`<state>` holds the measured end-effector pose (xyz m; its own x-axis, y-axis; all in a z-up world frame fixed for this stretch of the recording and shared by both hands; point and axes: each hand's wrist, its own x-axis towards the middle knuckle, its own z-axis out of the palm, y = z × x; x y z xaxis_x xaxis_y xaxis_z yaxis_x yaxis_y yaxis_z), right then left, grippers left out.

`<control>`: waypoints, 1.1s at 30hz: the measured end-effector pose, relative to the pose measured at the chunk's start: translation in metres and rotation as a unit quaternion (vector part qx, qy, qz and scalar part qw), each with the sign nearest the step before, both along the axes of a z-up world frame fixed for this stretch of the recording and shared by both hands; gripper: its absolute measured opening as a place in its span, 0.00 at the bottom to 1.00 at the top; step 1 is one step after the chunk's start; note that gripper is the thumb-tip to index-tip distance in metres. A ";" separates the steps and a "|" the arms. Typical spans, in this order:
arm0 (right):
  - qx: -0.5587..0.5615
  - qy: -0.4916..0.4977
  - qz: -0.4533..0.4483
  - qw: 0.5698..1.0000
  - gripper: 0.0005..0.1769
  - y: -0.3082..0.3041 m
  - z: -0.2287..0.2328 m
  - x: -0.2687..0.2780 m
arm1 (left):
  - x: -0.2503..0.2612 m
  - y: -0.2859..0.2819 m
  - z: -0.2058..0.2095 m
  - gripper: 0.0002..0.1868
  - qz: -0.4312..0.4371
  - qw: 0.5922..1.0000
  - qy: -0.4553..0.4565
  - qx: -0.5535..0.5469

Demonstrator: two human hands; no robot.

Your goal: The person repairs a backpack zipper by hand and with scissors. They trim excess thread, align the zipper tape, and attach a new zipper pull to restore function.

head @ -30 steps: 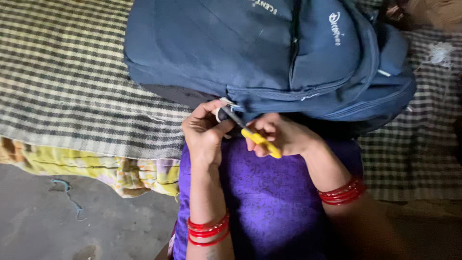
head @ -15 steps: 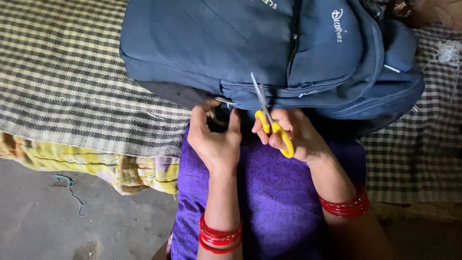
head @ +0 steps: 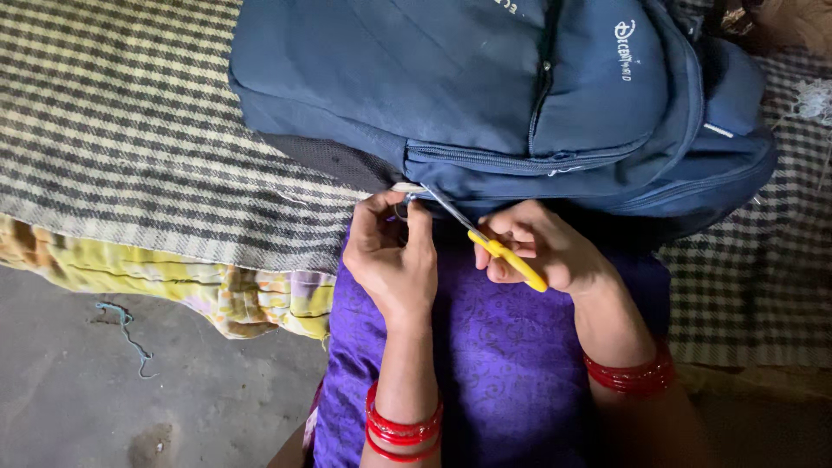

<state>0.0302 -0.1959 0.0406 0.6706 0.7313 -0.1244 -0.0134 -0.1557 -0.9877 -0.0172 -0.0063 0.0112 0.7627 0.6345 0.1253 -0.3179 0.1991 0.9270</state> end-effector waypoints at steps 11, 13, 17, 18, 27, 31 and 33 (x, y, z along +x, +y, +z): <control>0.076 0.070 -0.056 0.993 0.15 0.005 -0.007 -0.008 | -0.014 0.001 0.007 0.13 -0.011 0.998 -0.041 0.045; 0.057 0.053 -0.039 0.996 0.14 0.004 -0.006 -0.008 | -0.014 0.002 0.009 0.17 0.002 0.995 -0.029 0.099; 0.061 0.075 -0.033 0.995 0.13 0.002 -0.002 -0.007 | -0.009 0.006 0.015 0.21 0.008 0.987 0.011 0.160; 0.055 0.076 -0.043 0.995 0.13 0.003 -0.002 -0.008 | -0.008 0.007 0.016 0.21 0.009 0.987 0.022 0.161; 0.076 0.163 -0.106 0.978 0.15 0.004 -0.010 -0.006 | 0.004 0.001 0.017 0.17 0.100 0.951 0.108 0.271; 0.068 0.082 -0.057 0.993 0.16 0.003 -0.014 -0.005 | 0.009 0.003 0.012 0.12 0.089 0.946 0.104 0.292; 0.061 0.027 -0.042 0.997 0.16 0.005 -0.010 -0.007 | 0.006 0.005 0.013 0.11 0.091 0.948 0.082 0.295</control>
<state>0.0234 -0.1910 0.0310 0.7252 0.6843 -0.0756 -0.0742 -0.0315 -0.9967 -0.0108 -0.0015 0.0241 0.6875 0.6137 0.3881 -0.1391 -0.4132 0.8999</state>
